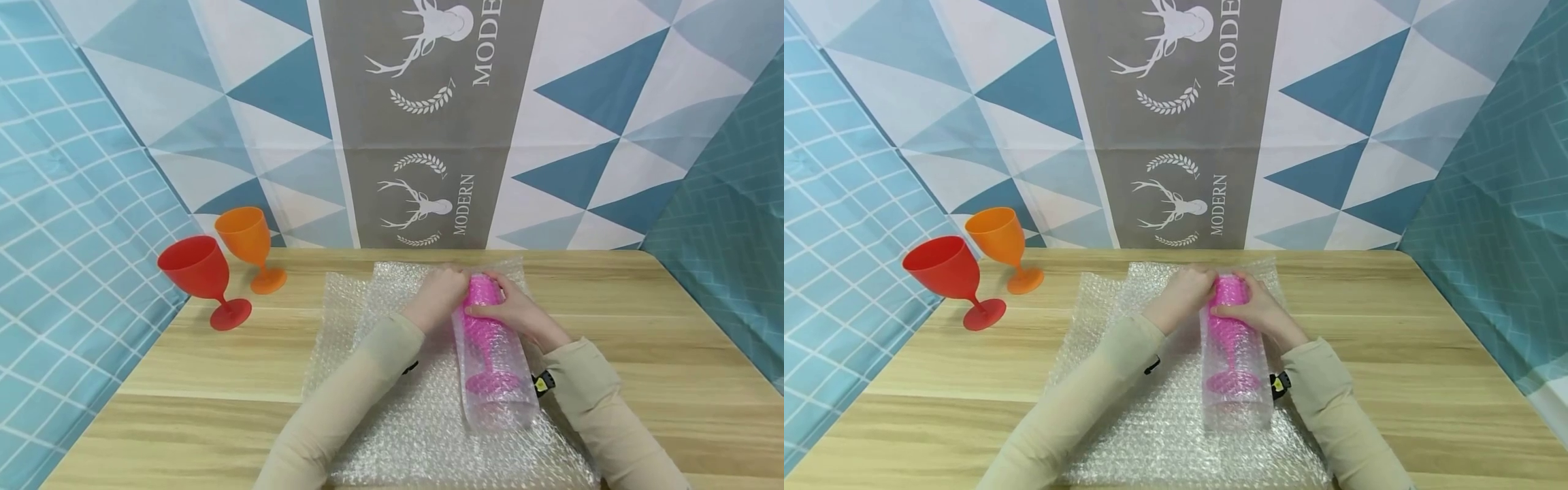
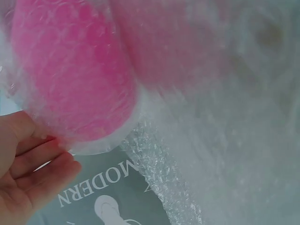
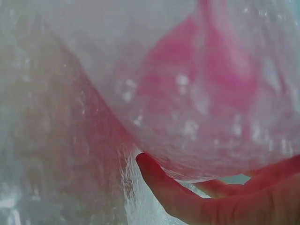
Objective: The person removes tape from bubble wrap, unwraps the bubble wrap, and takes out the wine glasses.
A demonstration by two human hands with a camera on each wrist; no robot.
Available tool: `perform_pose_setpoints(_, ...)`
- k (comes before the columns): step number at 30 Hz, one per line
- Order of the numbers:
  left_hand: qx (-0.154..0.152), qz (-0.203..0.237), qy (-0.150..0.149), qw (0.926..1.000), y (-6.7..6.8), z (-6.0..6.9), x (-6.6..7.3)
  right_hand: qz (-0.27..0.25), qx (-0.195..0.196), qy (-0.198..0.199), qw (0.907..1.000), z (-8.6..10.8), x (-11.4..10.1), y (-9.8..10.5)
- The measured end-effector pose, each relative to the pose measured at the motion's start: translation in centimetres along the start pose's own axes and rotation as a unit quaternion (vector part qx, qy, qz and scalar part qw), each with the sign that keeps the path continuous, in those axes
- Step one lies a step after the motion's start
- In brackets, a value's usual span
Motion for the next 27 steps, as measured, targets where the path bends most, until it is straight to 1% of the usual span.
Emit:
perform_pose_setpoints(2, 0.011, -0.024, -0.011, 0.9996, -0.2, 0.1, 0.1, 0.016, 0.004, 0.004, 0.9999, 0.0, 0.0, 0.0)
perform_pose_setpoints(5, 0.038, -0.041, -0.01, 0.9984, -0.5, 0.1, 0.2, 0.032, 0.013, 0.005, 0.9994, 0.0, -0.1, -0.1)
perform_pose_setpoints(8, 0.061, -0.045, -0.01, 0.9971, -0.8, 0.0, 0.1, 0.04, 0.017, 0.011, 0.999, 0.0, -0.2, -0.2)
perform_pose_setpoints(9, 0.067, -0.035, -0.005, 0.9971, -0.9, 0.0, 0.1, 0.041, 0.018, 0.01, 0.9989, 0.1, -0.2, -0.2)
perform_pose_setpoints(12, 0.075, 0.022, 0.025, 0.9966, -1.2, 0.0, -0.1, 0.035, 0.015, 0.006, 0.9993, 0.2, -0.2, -0.3)
perform_pose_setpoints(14, 0.084, 0.066, 0.049, 0.9931, -1.4, 0.1, -0.4, 0.033, 0.012, 0.004, 0.9994, 0.2, -0.2, -0.4)
perform_pose_setpoints(16, 0.088, 0.108, 0.071, 0.9878, -1.5, 0.2, -0.6, 0.028, 0.012, 0.005, 0.9995, 0.1, -0.2, -0.5)
perform_pose_setpoints(20, 0.091, 0.167, 0.088, 0.9778, -1.4, 0.6, -1.1, 0.018, 0.011, 0.01, 0.9997, 0.1, -0.2, -0.4)
perform_pose_setpoints(23, 0.085, 0.196, 0.094, 0.9723, -1.1, 0.9, -1.6, 0.002, 0.01, 0.006, 0.9999, 0.2, -0.2, -0.3)
perform_pose_setpoints(27, 0.063, 0.213, 0.097, 0.9701, -0.8, 1.5, -2.4, -0.015, 0.006, 0.004, 0.9999, 0.3, -0.1, -0.2)
Point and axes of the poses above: each hand's wrist, its own z-axis away from the middle knuckle, its own y-axis out of the back of the hand, x = y × z, the point moved 1 cm from there along -z, towards the middle knuckle, and after that the axes turned 2 degrees about -y, right-handed, at the moved point
